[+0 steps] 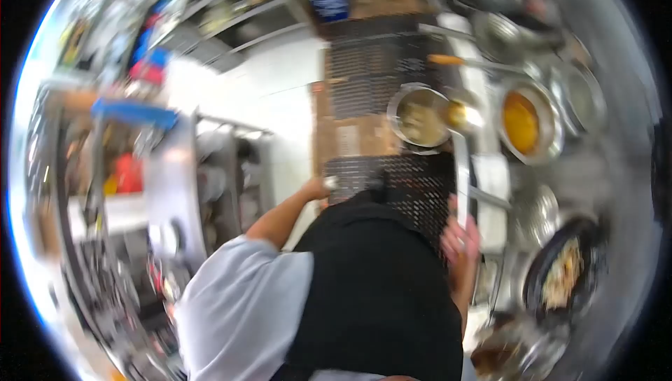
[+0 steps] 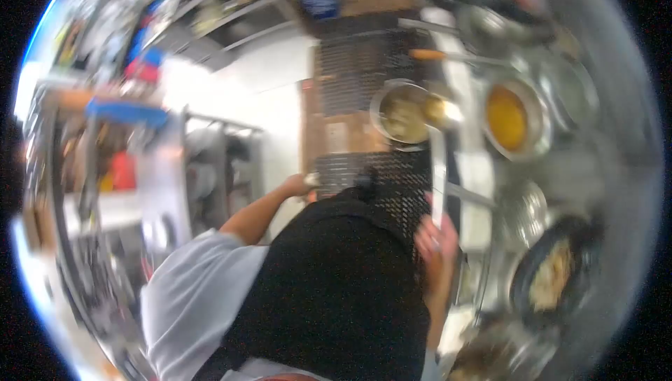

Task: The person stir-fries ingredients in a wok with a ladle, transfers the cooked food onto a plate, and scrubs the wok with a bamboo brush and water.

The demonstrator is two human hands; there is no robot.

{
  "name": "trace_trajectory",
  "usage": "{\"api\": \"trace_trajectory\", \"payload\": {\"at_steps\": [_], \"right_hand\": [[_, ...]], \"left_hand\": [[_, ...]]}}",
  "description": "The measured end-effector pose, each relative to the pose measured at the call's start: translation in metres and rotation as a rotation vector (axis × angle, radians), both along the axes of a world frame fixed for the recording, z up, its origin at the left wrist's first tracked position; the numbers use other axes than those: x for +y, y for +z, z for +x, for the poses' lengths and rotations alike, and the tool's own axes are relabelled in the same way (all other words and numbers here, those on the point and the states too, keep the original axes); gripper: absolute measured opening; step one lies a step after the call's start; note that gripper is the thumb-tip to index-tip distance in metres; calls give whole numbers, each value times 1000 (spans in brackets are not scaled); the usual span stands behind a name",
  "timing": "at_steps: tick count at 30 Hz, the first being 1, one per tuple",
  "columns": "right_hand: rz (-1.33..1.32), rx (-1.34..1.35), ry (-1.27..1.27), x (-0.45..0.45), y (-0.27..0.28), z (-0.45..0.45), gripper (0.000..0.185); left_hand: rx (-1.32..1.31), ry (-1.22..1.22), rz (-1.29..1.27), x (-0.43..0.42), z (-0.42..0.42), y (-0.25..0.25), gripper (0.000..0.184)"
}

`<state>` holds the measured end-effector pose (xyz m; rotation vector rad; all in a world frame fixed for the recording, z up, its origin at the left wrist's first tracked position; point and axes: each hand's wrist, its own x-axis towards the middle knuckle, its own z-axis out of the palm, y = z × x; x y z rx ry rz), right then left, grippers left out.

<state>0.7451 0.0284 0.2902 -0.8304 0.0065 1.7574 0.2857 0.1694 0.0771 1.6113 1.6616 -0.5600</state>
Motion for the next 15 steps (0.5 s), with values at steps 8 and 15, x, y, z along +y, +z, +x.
{"api": "trace_trajectory", "payload": {"at_steps": [8, 15], "right_hand": [[325, 48, -204, -146, 71, 88, 57], [347, -269, -511, -239, 82, 169, 57]], "left_hand": [[-68, 212, 216, -125, 47, -8, 38], [-99, 278, -48, -290, -10, -96, 27]]}}
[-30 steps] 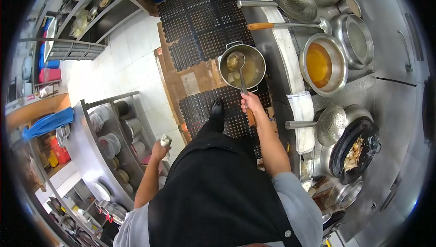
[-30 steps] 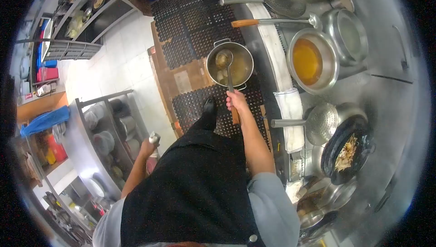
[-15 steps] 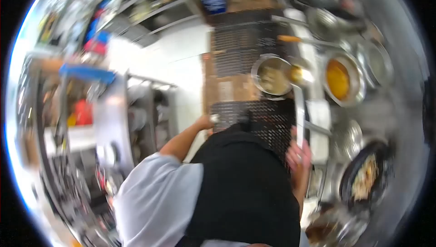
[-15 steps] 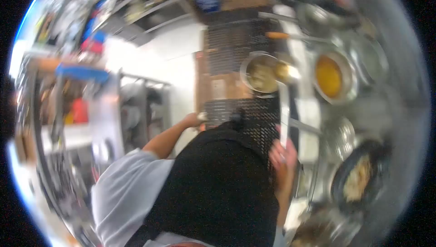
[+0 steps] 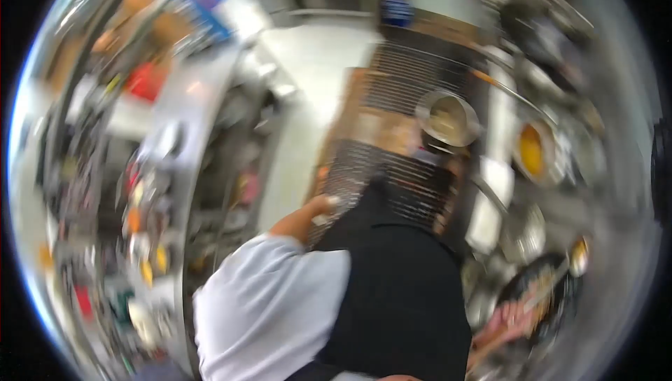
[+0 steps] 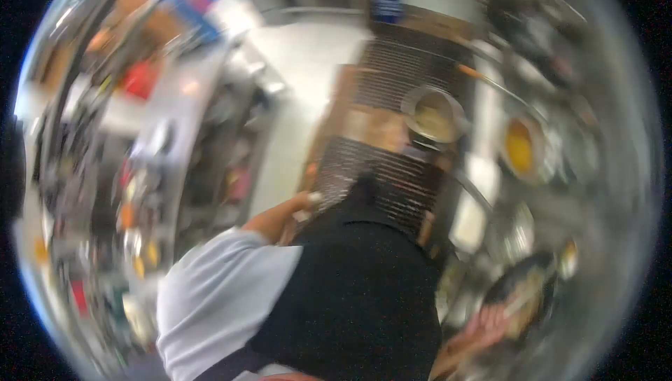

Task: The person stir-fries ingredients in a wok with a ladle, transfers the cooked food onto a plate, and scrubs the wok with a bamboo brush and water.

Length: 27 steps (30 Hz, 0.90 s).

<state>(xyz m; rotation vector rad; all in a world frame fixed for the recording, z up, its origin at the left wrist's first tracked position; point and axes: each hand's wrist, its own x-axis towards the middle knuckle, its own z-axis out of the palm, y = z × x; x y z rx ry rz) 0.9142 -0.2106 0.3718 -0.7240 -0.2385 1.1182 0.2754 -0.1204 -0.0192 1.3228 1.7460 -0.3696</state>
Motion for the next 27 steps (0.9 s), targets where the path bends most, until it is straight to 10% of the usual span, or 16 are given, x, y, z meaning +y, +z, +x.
{"api": "trace_trajectory", "payload": {"at_steps": [1, 3, 6, 12, 17, 19, 20, 23, 27], "right_hand": [[-84, 6, -236, -9, 5, -5, 57], [-368, -429, -345, -33, 8, 4, 58], [-626, -293, -387, -87, -17, 60, 13], [-699, -378, -452, -163, -34, 122, 18], [-506, -341, -659, -171, -13, 94, 15], [-602, -397, -680, -166, -21, 85, 24], [-758, -447, -693, -163, -26, 81, 33], [-983, -656, -597, -161, -12, 64, 72], [-1205, -604, -717, -140, -39, 16, 69]], "left_hand": [[-310, -519, 46, -14, -33, -74, 24], [-71, -300, 2, -18, -34, -36, 27], [-172, -183, 56, 25, -14, 10, 31], [-362, -119, 173, 151, 109, 54, 36], [-856, -121, 5, 178, 337, 252, 21], [-983, -597, 66, 188, 396, 254, 19], [-885, -209, -373, 179, 444, 279, 20], [-1068, -257, -549, 142, 542, 268, 29], [-1123, -258, -945, 82, 646, 236, 48]]}}
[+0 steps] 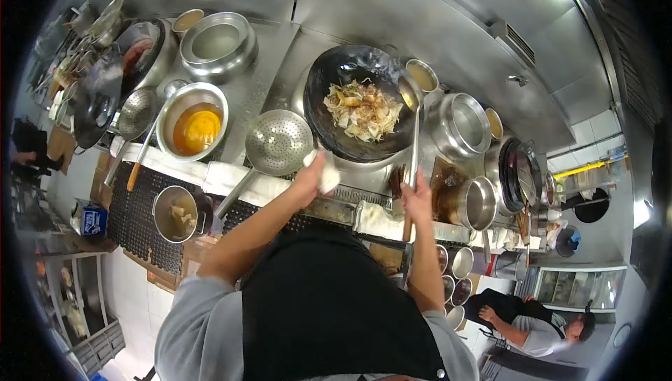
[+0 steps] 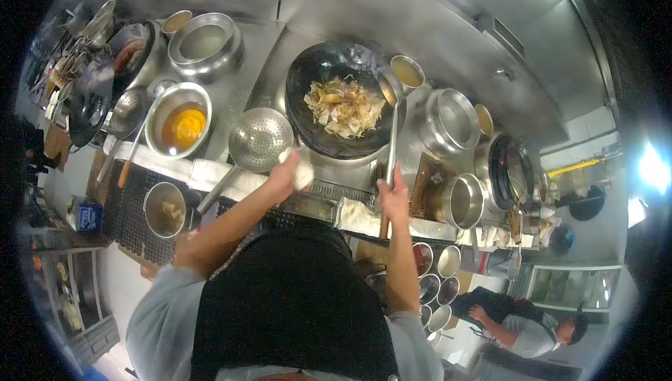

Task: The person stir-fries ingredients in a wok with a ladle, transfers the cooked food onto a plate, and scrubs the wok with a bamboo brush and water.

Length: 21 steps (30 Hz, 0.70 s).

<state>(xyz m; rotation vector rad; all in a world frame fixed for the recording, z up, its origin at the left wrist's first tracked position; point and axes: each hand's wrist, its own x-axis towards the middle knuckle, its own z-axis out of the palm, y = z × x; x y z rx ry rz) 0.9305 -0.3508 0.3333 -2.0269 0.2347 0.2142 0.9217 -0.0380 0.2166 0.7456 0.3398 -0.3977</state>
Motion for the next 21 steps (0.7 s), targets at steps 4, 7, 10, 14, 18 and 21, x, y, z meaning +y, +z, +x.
{"api": "trace_trajectory", "payload": {"at_steps": [4, 7, 10, 14, 18, 21], "right_hand": [[-252, -261, 86, -31, -81, -51, 70], [-446, -275, 193, -27, -85, -79, 71], [-485, -308, 302, -14, -23, -94, 72], [-228, 228, 404, 16, 62, -78, 75], [-469, -77, 480, 16, 2, -25, 75], [-516, -74, 358, 28, -13, -8, 75]], "left_hand": [[186, 44, 154, -42, 47, 54, 54], [190, 138, 229, -67, 77, 28, 40], [225, 296, 126, -64, 83, 11, 16], [143, 267, 256, -50, 69, 7, 14], [56, 215, 249, -27, 63, 19, 11], [-122, 156, 428, -3, -6, -28, 8]]}}
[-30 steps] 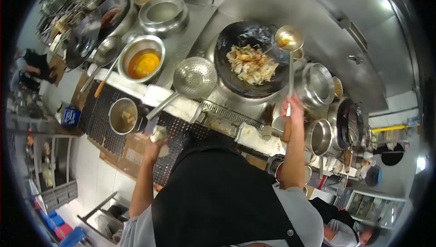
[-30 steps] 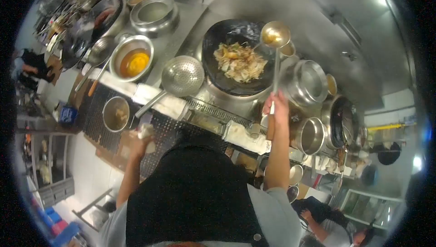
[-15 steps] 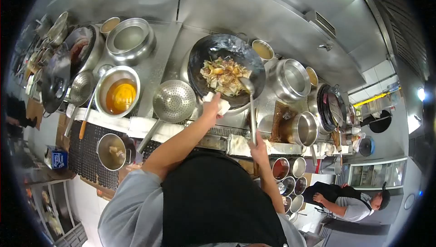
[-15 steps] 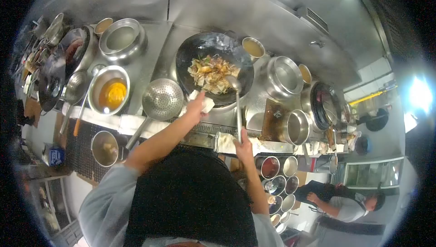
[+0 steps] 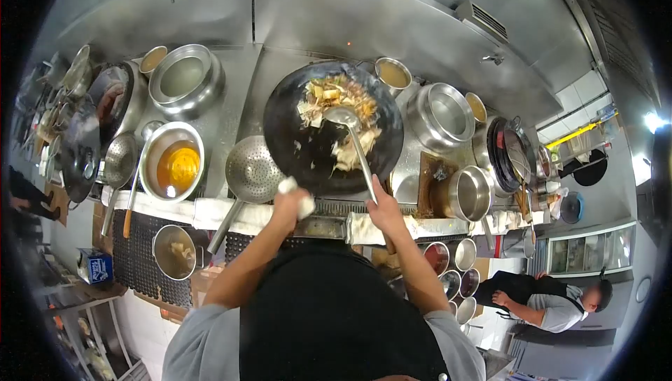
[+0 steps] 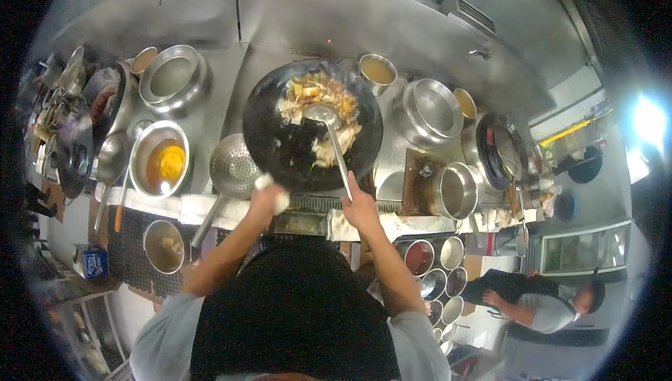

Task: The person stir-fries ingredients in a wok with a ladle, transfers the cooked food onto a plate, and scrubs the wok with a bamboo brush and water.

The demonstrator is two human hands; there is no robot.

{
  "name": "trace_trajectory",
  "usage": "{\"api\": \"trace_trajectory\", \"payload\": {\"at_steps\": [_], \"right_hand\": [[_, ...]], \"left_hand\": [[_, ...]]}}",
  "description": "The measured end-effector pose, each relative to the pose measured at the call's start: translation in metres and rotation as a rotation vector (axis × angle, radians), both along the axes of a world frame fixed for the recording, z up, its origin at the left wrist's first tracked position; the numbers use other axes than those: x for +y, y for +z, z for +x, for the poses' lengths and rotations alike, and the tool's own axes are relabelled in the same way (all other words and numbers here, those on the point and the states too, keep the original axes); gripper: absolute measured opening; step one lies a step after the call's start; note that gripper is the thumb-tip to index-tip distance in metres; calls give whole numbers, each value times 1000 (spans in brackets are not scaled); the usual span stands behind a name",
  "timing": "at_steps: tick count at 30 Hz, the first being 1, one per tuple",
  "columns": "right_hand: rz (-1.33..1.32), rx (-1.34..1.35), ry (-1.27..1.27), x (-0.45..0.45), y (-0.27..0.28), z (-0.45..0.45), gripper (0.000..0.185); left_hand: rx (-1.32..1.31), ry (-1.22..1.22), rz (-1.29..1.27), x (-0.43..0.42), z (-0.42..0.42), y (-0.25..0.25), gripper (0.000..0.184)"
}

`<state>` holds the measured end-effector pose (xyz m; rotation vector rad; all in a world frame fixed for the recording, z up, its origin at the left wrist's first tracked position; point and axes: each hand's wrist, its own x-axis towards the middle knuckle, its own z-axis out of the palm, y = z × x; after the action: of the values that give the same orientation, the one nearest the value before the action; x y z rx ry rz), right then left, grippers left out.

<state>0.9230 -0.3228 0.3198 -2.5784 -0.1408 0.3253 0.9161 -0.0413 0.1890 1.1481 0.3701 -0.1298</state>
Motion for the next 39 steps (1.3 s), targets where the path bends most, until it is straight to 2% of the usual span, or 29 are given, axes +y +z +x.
{"api": "trace_trajectory", "payload": {"at_steps": [2, 4, 5, 7, 10, 11, 13, 14, 16, 18, 20, 21, 22, 23, 24, 26, 27, 28, 30, 34, 35, 36, 39], "right_hand": [[11, -59, -42, 1, -1, -19, 74], [345, -126, 59, -1, 28, -52, 75], [346, -122, 74, -2, 46, -64, 75], [707, 538, -132, -6, 76, -86, 74], [587, 615, -68, -6, 76, -71, 72], [591, 606, -70, -5, 67, -64, 72], [254, 237, 17, -10, 23, -35, 71], [236, -186, 188, -26, -30, -19, 71], [176, -27, -40, -7, -2, -13, 71], [172, -134, -38, -7, 0, -24, 71], [358, 25, -79, -2, 32, -50, 72], [357, 26, -77, -1, 49, -63, 72], [576, 264, -87, -2, 65, -80, 72], [793, 494, -104, -4, 74, -89, 73], [793, 496, -108, -8, 71, -86, 73], [612, 570, -96, -16, 53, -69, 71], [445, 296, 41, -18, 28, -54, 71], [445, 290, 36, -19, 14, -41, 71], [229, -49, 45, -18, -2, -17, 71], [322, -93, -89, -6, 7, -30, 73], [289, -240, -24, -16, -8, -42, 74], [284, -222, -26, -27, -4, -58, 74], [-74, -61, -14, -39, 42, -110, 75]], "left_hand": [[236, 111, -122, 13, -46, 24, 14], [237, 137, -139, 16, -52, 50, 17], [241, 155, -159, 14, -55, 62, 20], [194, 172, -176, 1, -15, 101, 20], [167, 67, -247, -10, 58, 70, 12], [187, 41, -248, -11, 68, 56, 10], [153, 40, -242, -8, 66, 49, 10], [93, 66, -235, -7, 47, 45, 13], [90, 62, -130, 5, 8, 27, 11], [178, -26, -78, 22, -32, 36, 13], [156, -22, -96, 24, -47, 65, 15], [133, -9, -116, 24, -49, 72, 18], [184, 148, -113, 6, -21, 84, 21], [193, 156, -84, -2, 4, 99, 16], [198, 160, -54, -5, 23, 110, 20], [133, 78, -145, -11, 63, 53, 20], [143, -22, -112, -5, 71, 36, 16], [138, -28, -112, -2, 68, 29, 16], [58, 41, -228, -4, 41, 12, 14], [162, 42, -165, 7, -13, 22, 14], [168, 82, -167, 3, -15, 23, 11], [174, 125, -168, 0, -13, 31, 10], [180, 224, -149, -18, 36, 49, 15]]}}
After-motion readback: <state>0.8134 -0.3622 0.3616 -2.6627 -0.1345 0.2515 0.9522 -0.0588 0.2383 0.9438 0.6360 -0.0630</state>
